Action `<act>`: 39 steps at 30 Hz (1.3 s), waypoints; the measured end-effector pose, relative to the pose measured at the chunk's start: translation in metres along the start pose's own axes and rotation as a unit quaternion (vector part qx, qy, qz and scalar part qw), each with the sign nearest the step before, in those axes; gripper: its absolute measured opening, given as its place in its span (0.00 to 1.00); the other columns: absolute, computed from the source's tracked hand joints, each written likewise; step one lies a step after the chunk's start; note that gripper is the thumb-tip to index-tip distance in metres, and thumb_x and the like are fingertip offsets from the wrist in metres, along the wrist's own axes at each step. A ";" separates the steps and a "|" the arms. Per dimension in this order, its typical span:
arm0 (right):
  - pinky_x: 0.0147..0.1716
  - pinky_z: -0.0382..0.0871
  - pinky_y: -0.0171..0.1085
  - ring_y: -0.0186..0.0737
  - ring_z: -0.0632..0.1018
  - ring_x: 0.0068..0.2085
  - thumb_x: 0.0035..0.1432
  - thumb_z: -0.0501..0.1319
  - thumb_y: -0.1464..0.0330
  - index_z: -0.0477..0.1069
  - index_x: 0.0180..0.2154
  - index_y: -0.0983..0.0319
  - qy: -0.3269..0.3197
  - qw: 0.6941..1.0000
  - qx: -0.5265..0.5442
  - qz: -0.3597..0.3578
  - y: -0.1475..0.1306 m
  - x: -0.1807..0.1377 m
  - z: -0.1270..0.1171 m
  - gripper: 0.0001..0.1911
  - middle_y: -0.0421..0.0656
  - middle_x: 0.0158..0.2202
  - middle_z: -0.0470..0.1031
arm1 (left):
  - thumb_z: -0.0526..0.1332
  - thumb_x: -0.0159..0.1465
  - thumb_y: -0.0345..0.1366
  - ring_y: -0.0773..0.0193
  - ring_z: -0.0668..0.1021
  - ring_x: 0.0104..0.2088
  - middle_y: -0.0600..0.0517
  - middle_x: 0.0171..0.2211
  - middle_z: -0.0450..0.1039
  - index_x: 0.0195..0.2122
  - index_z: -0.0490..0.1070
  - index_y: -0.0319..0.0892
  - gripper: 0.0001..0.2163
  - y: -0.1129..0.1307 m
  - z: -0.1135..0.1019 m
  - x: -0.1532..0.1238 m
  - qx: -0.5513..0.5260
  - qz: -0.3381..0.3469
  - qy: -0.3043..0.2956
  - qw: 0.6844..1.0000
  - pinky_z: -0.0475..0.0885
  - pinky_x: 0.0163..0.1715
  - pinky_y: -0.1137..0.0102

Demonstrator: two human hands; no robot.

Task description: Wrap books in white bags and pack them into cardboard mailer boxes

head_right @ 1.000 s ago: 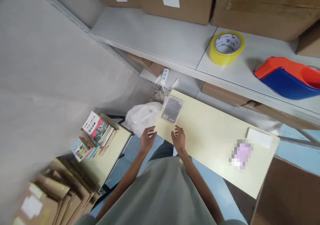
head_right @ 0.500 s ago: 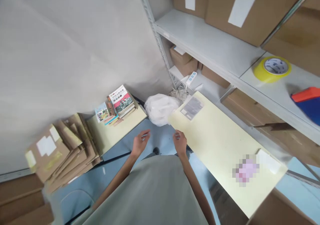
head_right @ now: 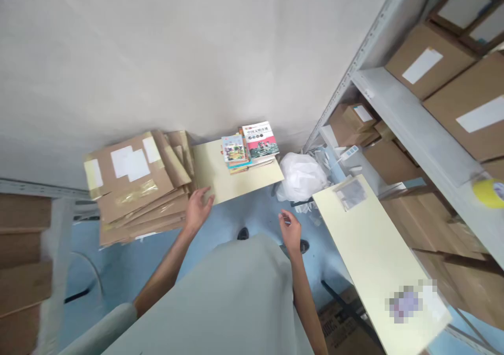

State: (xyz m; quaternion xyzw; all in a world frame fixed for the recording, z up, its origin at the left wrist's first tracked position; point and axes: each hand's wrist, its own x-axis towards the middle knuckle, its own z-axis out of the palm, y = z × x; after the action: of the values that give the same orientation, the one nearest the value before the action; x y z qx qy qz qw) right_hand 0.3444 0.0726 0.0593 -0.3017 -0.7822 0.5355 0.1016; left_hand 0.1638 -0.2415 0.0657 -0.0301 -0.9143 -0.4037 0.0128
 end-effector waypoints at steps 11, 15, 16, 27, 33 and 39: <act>0.43 0.84 0.47 0.51 0.86 0.42 0.64 0.64 0.46 0.84 0.49 0.61 -0.080 0.995 -0.053 -0.017 -0.064 -0.030 0.076 0.27 0.54 0.46 0.88 | 0.63 0.56 0.28 0.30 0.45 0.81 0.24 0.81 0.39 0.78 0.52 0.24 0.47 -0.128 -0.122 0.051 0.217 -0.028 -0.049 0.974 0.45 0.78 0.37; 0.47 0.83 0.50 0.52 0.86 0.41 0.63 0.64 0.45 0.85 0.48 0.60 -0.083 0.993 -0.079 -0.037 -0.077 -0.027 0.087 0.28 0.53 0.45 0.88 | 0.64 0.54 0.29 0.28 0.45 0.81 0.23 0.81 0.40 0.78 0.52 0.23 0.49 -0.137 -0.127 0.063 0.229 -0.001 -0.071 0.971 0.44 0.78 0.37; 0.47 0.83 0.51 0.52 0.87 0.41 0.63 0.64 0.45 0.85 0.48 0.60 -0.084 0.992 -0.083 -0.041 -0.079 -0.027 0.090 0.28 0.53 0.45 0.88 | 0.64 0.53 0.28 0.28 0.47 0.81 0.23 0.80 0.42 0.77 0.53 0.23 0.48 -0.137 -0.127 0.063 0.224 0.008 -0.070 0.972 0.44 0.78 0.37; 0.46 0.84 0.52 0.55 0.87 0.43 0.64 0.63 0.43 0.85 0.46 0.59 -0.114 0.988 -0.068 -0.077 -0.104 -0.018 0.115 0.28 0.53 0.45 0.88 | 0.61 0.56 0.26 0.34 0.64 0.77 0.29 0.75 0.63 0.71 0.69 0.32 0.38 -0.121 -0.173 0.056 0.180 0.064 -0.054 0.980 0.58 0.76 0.42; 0.49 0.82 0.53 0.55 0.87 0.43 0.65 0.63 0.43 0.84 0.46 0.58 -0.125 0.985 -0.052 -0.104 -0.115 -0.003 0.114 0.27 0.52 0.45 0.88 | 0.57 0.67 0.28 0.42 0.79 0.66 0.38 0.64 0.79 0.66 0.76 0.40 0.26 -0.071 -0.246 0.065 0.159 0.064 0.112 0.979 0.71 0.68 0.49; 0.51 0.82 0.52 0.55 0.87 0.44 0.65 0.64 0.44 0.85 0.48 0.59 -0.106 0.989 -0.012 -0.102 -0.117 0.007 0.101 0.27 0.51 0.44 0.88 | 0.63 0.70 0.55 0.43 0.86 0.46 0.43 0.34 0.84 0.43 0.85 0.38 0.23 -0.002 -0.283 0.059 0.081 -0.017 0.243 0.967 0.80 0.52 0.54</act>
State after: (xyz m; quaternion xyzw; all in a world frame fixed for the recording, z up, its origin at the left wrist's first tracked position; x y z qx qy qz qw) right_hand 0.2474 -0.0300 0.1219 -0.1628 -0.8216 0.5420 0.0689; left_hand 0.1040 -0.4498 0.2576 0.0856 -0.9137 -0.3239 0.2300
